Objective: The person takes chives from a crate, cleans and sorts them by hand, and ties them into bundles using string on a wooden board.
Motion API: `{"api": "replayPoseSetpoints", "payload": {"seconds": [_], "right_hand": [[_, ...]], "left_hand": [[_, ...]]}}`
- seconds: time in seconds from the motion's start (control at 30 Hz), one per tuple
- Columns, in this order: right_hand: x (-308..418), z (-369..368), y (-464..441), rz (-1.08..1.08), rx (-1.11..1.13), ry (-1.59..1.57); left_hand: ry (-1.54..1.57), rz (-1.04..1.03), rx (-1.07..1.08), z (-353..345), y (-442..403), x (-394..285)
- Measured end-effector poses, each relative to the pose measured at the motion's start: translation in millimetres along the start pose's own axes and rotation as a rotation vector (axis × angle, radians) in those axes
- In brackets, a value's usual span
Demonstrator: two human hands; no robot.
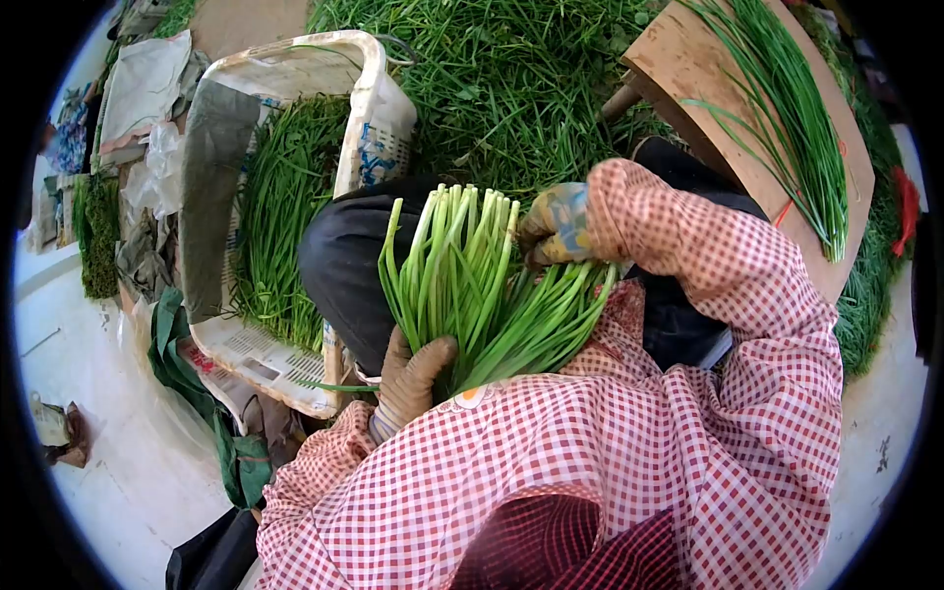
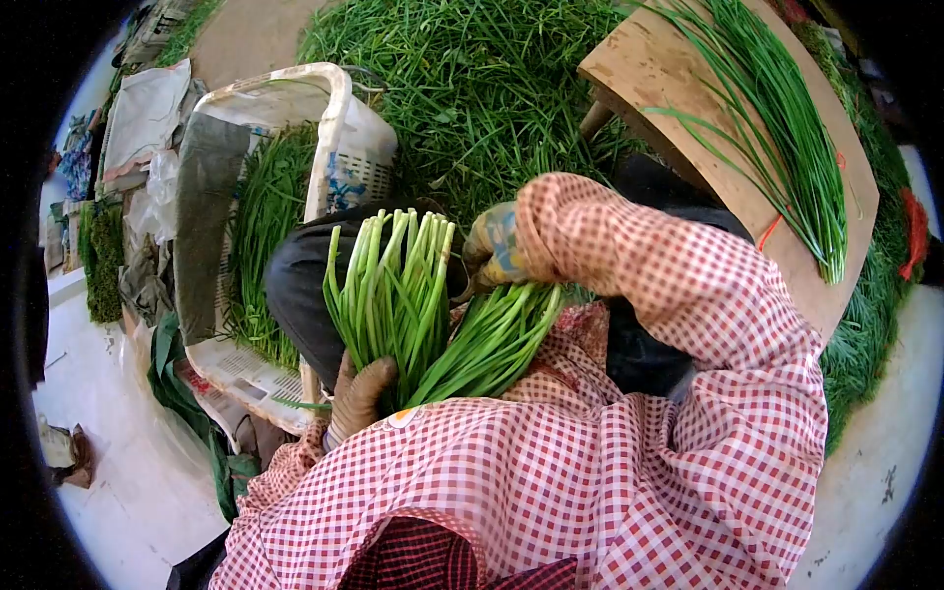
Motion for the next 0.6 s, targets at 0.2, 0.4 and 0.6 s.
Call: {"api": "replayPoseSetpoints", "payload": {"seconds": [0.2, 0.4, 0.6], "right_hand": [[-41.6, 10.0, -23.5, 0.067, -0.419, -0.036], [-107.8, 52.6, -5.2, -0.066, -0.727, -0.023], [-84.1, -14.5, 40.1, 0.052, -0.364, -0.925]], "left_hand": [[0.031, -0.001, -0.006, -3.0, -0.9, -1.8], [0.021, -0.055, -0.034, 4.0, 4.9, -0.7], [0.061, -0.086, -0.007, 2.8, 3.0, -3.0]]}}
Point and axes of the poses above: each hand's wrist, its own y-axis away from the middle knuckle, its own z-axis out of the back of the hand, x = y × z, the point moved 7 cm from there along -y, towards the middle knuckle, and after that the axes turned 9 degrees about -y, right-handed, at the moved point
